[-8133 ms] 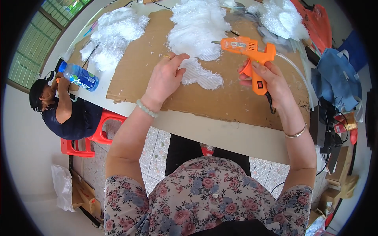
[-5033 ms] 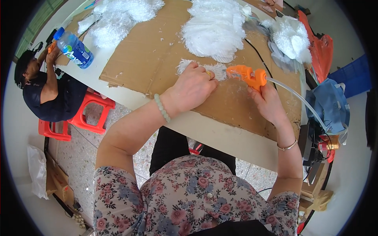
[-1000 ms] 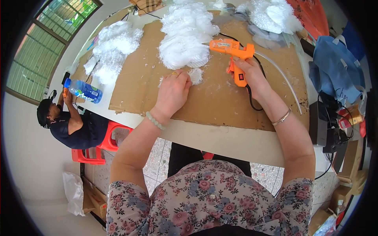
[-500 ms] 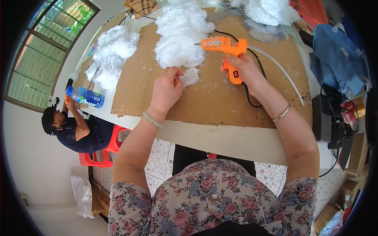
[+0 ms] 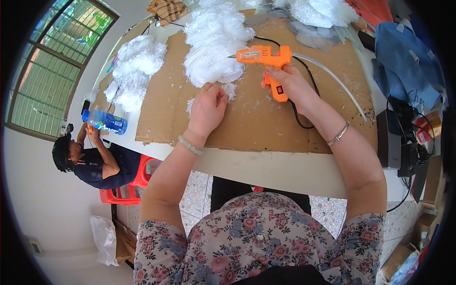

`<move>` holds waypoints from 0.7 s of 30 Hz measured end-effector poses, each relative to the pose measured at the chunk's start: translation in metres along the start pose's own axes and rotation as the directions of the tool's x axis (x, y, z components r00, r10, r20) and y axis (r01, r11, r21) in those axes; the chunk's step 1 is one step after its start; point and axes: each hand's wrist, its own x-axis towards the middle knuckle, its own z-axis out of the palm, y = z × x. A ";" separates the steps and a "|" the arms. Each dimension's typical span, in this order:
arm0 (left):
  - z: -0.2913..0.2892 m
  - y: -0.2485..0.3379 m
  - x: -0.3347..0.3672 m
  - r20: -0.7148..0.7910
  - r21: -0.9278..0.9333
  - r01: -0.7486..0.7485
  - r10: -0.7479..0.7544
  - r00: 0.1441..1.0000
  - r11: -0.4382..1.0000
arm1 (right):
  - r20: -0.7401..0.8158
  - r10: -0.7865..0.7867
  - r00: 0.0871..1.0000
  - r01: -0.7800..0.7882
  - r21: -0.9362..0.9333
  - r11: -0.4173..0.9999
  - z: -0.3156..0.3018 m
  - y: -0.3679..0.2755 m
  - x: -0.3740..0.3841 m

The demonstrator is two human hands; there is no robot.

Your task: Applying hot glue to paper templates and attaching white stuffing material to create a cloud-like craft.

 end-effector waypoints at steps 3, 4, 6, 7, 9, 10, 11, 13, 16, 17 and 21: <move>0.000 -0.001 0.000 0.004 0.022 -0.001 0.001 1.000 1.000 | -0.005 -0.006 1.000 0.006 0.045 0.999 0.001 0.000 -0.001; 0.000 -0.001 0.000 0.004 0.023 -0.002 0.001 1.000 1.000 | -0.005 -0.006 1.000 0.007 0.047 0.999 0.001 -0.001 -0.002; 0.000 0.001 0.001 -0.003 0.058 0.003 -0.003 1.000 0.998 | -0.011 0.005 1.000 -0.004 0.029 1.000 0.001 -0.003 -0.004; -0.001 0.003 0.001 -0.003 0.059 0.002 -0.002 1.000 0.998 | -0.011 0.003 1.000 -0.003 0.030 1.000 0.002 -0.002 -0.004; -0.004 0.004 0.002 -0.039 0.017 0.062 -0.061 0.997 0.998 | -0.049 -0.029 0.998 0.034 0.095 0.995 0.004 0.001 -0.003; -0.004 0.004 0.004 -0.038 0.018 0.060 -0.060 0.997 0.998 | -0.050 -0.030 0.998 0.035 0.096 0.995 0.003 0.001 -0.003; -0.005 0.004 0.005 -0.033 0.004 0.068 -0.068 0.997 0.998 | -0.046 -0.021 0.999 0.024 0.071 0.997 0.002 0.001 -0.002; -0.006 0.007 0.006 -0.026 -0.008 0.075 -0.075 0.997 0.997 | -0.043 -0.012 0.999 0.014 0.048 0.999 0.002 0.000 -0.002; 0.000 0.019 0.009 -0.064 0.099 0.018 -0.012 0.998 0.995 | -0.051 -0.015 0.999 0.019 0.076 0.997 0.002 0.001 -0.003; 0.002 0.023 0.010 -0.064 0.183 -0.056 0.069 0.996 0.981 | -0.053 -0.008 0.999 0.012 0.069 0.998 0.001 0.002 -0.002; 0.011 0.014 0.013 -0.044 0.278 -0.151 0.169 0.985 0.949 | -0.030 -0.021 0.999 0.024 0.089 0.996 0.003 0.001 -0.003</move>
